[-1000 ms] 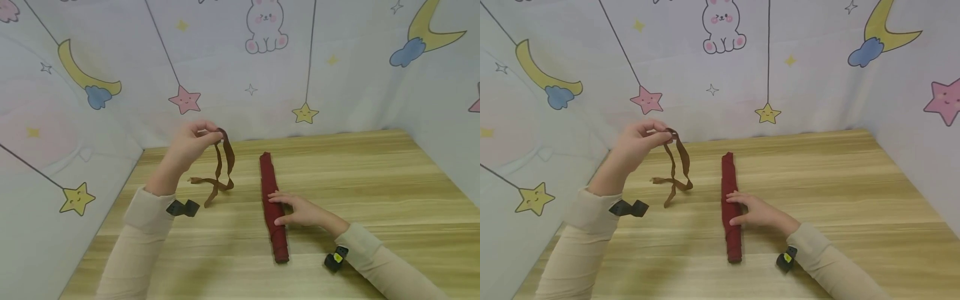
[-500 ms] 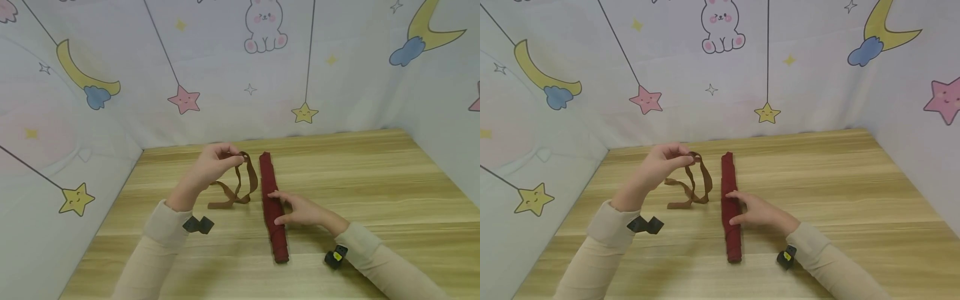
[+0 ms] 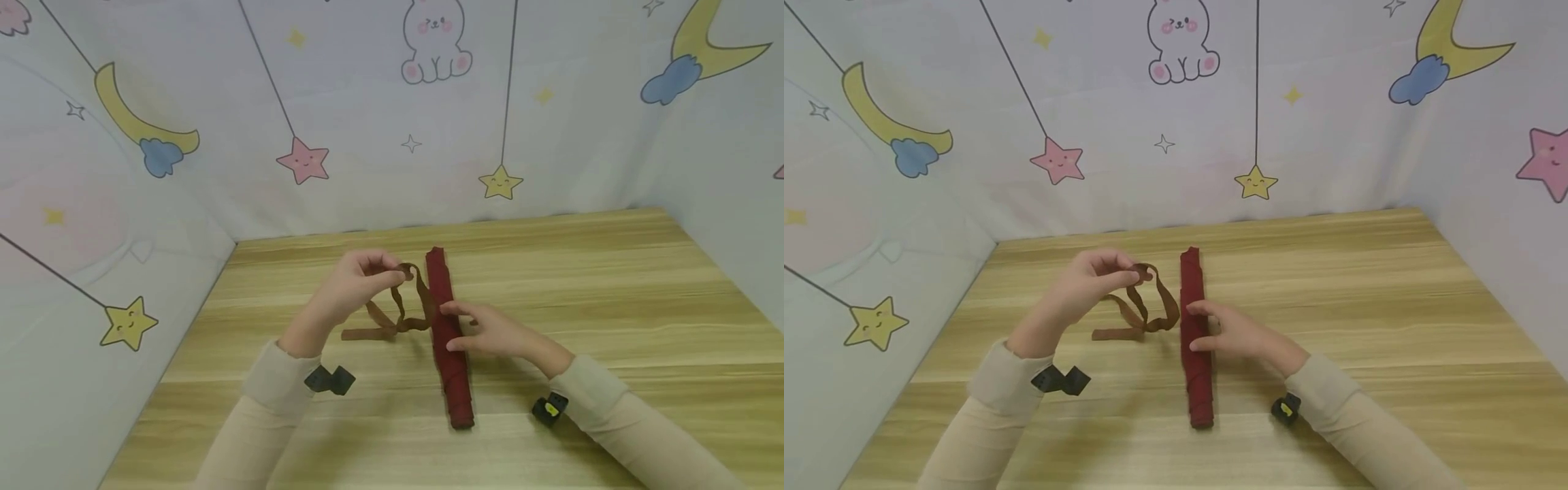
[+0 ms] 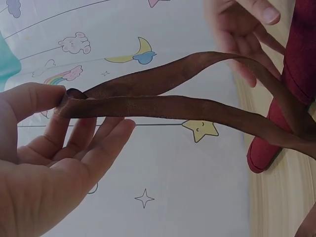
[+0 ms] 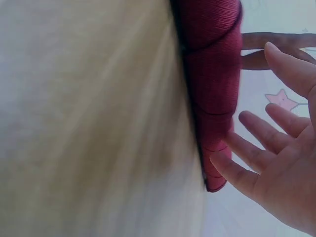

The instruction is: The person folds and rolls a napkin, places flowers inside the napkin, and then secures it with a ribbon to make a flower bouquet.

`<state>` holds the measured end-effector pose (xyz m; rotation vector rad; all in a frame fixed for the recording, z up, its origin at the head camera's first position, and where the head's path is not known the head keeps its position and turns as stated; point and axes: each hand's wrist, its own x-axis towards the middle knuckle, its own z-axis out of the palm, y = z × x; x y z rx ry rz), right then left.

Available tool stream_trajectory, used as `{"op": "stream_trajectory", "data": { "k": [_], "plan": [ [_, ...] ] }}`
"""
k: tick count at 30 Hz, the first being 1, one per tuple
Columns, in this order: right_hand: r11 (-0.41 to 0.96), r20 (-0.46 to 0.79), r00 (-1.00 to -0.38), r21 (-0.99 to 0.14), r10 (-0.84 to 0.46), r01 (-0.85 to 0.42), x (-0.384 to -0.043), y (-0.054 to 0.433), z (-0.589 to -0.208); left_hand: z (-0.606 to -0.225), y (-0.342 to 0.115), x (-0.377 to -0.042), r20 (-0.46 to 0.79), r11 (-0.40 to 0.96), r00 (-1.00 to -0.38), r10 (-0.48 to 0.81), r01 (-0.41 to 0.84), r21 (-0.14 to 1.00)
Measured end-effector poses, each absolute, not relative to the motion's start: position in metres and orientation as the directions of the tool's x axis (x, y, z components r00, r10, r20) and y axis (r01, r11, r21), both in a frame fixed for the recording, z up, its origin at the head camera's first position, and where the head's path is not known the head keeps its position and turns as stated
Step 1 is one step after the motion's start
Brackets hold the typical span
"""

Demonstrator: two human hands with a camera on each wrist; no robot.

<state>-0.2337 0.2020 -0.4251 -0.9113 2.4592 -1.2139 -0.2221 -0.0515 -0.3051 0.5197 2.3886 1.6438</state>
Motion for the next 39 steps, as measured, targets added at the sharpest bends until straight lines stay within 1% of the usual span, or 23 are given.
{"op": "stream_trajectory", "data": {
  "k": [4, 7, 12, 16, 23, 28, 34, 39],
  "plan": [
    [0.423, 0.081, -0.776, -0.8, -0.626, -0.425, -0.235, 0.2, -0.416, -0.309, -0.049, -0.219, -0.017, 0.292, -0.911, 0.413, 0.115, 0.949],
    [0.405, 0.114, -0.769, -0.796, -0.629, -0.449, -0.235, 0.198, -0.407, -0.311, -0.047, -0.217, -0.057, 0.304, -0.904, 0.424, 0.083, 0.949],
    [0.344, 0.169, -0.744, -0.806, -0.646, -0.482, -0.234, 0.193, -0.39, -0.319, -0.044, -0.217, -0.078, 0.345, -0.887, 0.454, 0.094, 0.934],
    [0.29, 0.2, -0.734, -0.827, -0.649, -0.481, -0.232, 0.189, -0.379, -0.325, -0.041, -0.217, -0.055, 0.349, -0.869, 0.492, 0.139, 0.927],
    [0.26, 0.178, -0.736, -0.86, -0.653, -0.439, -0.227, 0.184, -0.375, -0.335, -0.036, -0.217, -0.048, 0.37, -0.85, 0.524, 0.177, 0.912],
    [0.249, 0.166, -0.74, -0.875, -0.652, -0.415, -0.225, 0.182, -0.379, -0.339, -0.035, -0.218, -0.083, 0.378, -0.835, 0.543, 0.155, 0.913],
    [0.187, 0.146, -0.731, -0.916, -0.666, -0.354, -0.224, 0.183, -0.383, -0.343, -0.037, -0.218, -0.117, 0.384, -0.833, 0.541, 0.121, 0.915],
    [0.204, 0.142, -0.751, -0.915, -0.645, -0.348, -0.224, 0.184, -0.386, -0.346, -0.041, -0.22, -0.121, 0.403, -0.837, 0.534, 0.126, 0.906]
  ]
}}
